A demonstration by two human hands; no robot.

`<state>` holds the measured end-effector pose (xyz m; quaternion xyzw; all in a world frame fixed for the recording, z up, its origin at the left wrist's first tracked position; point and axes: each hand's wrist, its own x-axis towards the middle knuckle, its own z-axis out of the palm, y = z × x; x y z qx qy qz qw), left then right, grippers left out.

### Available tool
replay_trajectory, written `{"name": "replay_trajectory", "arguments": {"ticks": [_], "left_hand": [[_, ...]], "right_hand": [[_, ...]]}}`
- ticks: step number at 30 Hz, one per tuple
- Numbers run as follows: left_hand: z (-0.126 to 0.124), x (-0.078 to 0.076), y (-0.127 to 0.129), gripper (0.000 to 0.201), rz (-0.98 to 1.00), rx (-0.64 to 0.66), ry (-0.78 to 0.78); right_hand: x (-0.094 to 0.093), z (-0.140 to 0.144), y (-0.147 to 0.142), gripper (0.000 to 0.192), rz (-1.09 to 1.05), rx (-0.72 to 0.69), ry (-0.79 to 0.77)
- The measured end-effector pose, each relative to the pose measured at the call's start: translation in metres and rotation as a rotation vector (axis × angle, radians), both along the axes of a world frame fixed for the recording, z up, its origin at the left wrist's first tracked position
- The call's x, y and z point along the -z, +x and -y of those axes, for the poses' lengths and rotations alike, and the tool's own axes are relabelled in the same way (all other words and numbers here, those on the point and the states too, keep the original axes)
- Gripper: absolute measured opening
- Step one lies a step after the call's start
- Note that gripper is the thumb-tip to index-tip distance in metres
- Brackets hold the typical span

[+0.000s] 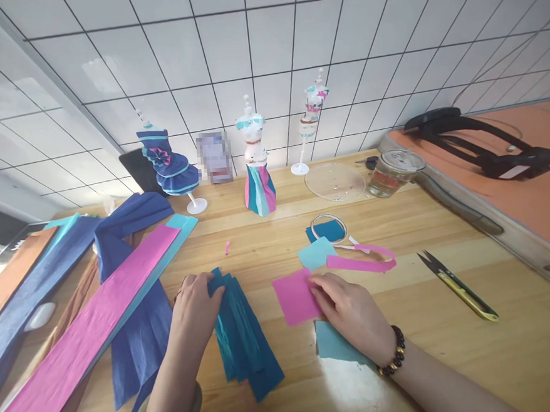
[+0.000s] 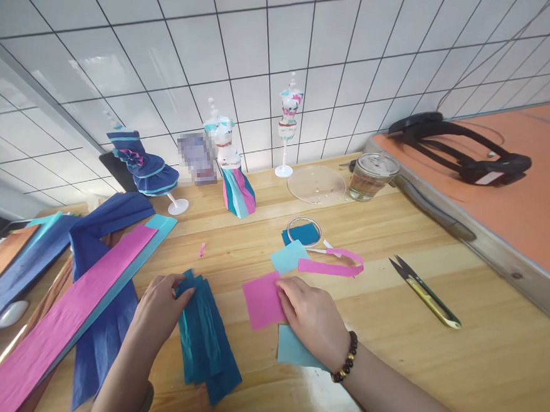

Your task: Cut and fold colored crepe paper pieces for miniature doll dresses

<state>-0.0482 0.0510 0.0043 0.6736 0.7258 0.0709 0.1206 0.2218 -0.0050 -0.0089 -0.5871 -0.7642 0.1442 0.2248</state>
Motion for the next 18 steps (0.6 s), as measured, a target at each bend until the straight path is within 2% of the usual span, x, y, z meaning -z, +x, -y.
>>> {"name": "replay_trajectory", "arguments": {"ticks": [5, 11, 18], "left_hand": [[-0.003, 0.005, -0.004, 0.023, 0.052, -0.005, -0.076], [-0.004, 0.005, -0.007, 0.035, 0.056, -0.026, -0.089], [-0.002, -0.005, -0.003, 0.017, 0.106, -0.008, -0.099]], "right_hand": [[0.0, 0.001, 0.0, 0.02, 0.055, -0.008, 0.024], [-0.003, 0.001, -0.001, 0.019, 0.106, 0.013, 0.038], [-0.005, 0.0, 0.002, 0.021, 0.099, 0.039, 0.072]]}}
